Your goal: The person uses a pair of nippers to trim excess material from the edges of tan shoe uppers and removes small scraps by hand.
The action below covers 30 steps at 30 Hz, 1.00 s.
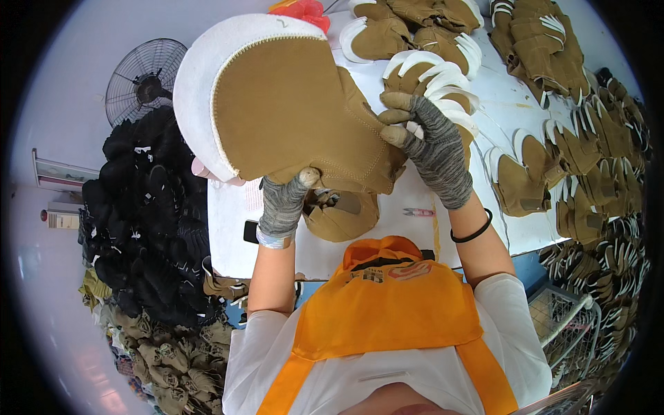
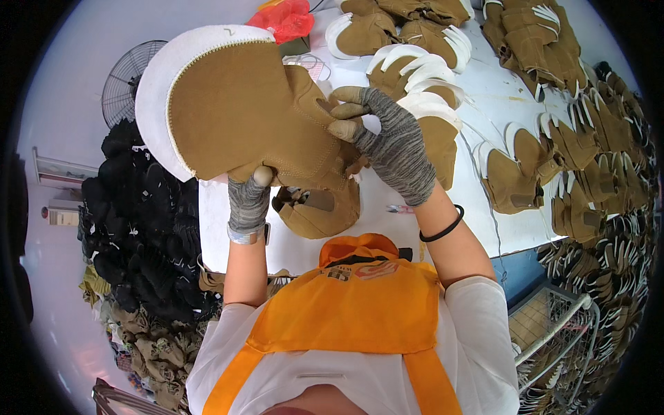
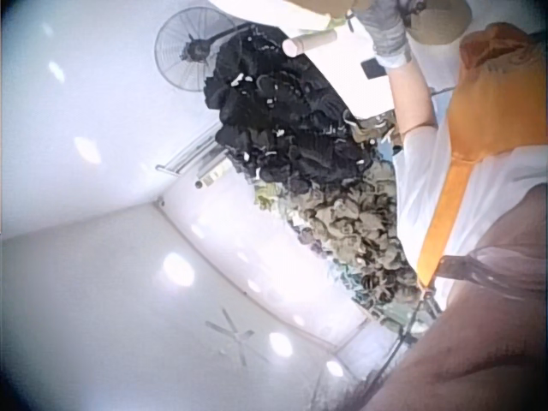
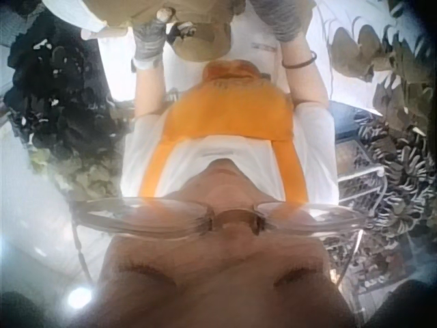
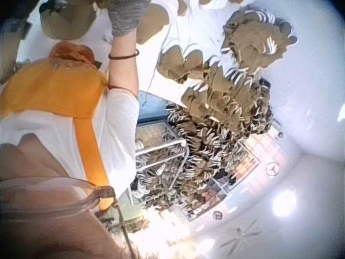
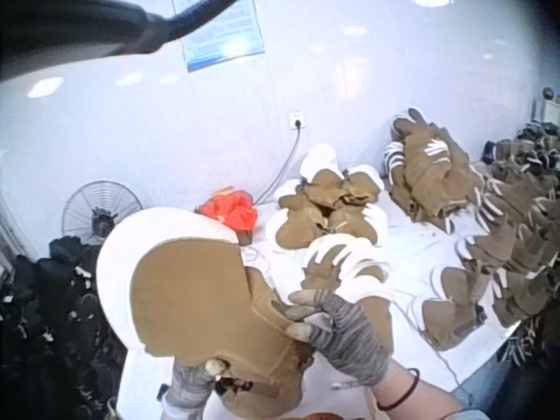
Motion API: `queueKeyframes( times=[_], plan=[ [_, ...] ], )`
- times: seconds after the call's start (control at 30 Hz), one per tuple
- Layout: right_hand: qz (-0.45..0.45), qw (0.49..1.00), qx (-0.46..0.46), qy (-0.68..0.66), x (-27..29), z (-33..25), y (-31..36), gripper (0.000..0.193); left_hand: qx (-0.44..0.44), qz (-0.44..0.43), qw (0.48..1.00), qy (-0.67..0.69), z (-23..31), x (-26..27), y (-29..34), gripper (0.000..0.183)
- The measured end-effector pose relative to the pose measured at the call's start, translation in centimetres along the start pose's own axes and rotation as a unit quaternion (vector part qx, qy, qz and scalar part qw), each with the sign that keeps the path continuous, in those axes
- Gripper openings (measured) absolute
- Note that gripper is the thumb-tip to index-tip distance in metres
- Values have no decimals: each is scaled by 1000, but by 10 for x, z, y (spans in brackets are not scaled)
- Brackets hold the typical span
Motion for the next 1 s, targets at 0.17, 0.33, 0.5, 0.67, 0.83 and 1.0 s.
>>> queueKeyframes(
  times=[0.17, 0.33, 0.5, 0.67, 0.83, 1.0],
  plan=[
    [106, 951, 178, 229, 23, 7, 0, 26, 0, 61, 995, 77, 20, -18, 8, 69],
    [116, 989, 55, 72, 30, -11, 18, 29, 54, 103, 978, 175, 37, -38, 12, 65],
    [-48, 973, 172, 146, 8, -32, 20, 33, 96, 86, 977, 172, 33, -37, 22, 64],
    [-67, 991, 119, -11, 10, -8, 24, 26, 74, 67, 979, 178, 36, -43, 26, 64],
    [-19, 999, 2, -30, 7, -8, 29, 37, 104, 64, 979, 167, 37, -44, 28, 63],
    [2, 997, -52, -63, 3, -8, 33, 38, 101, 42, 978, 178, 29, -39, 30, 62]
  ],
)
Point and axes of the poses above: each hand's wrist, its own y-axis away from the middle knuckle, its own x-axis out of the back of the hand, z = x × y, the point moved 4 cm from there along -y, towards the middle knuckle, and after that the axes turned 15 degrees about y, right-handed, at the moved point
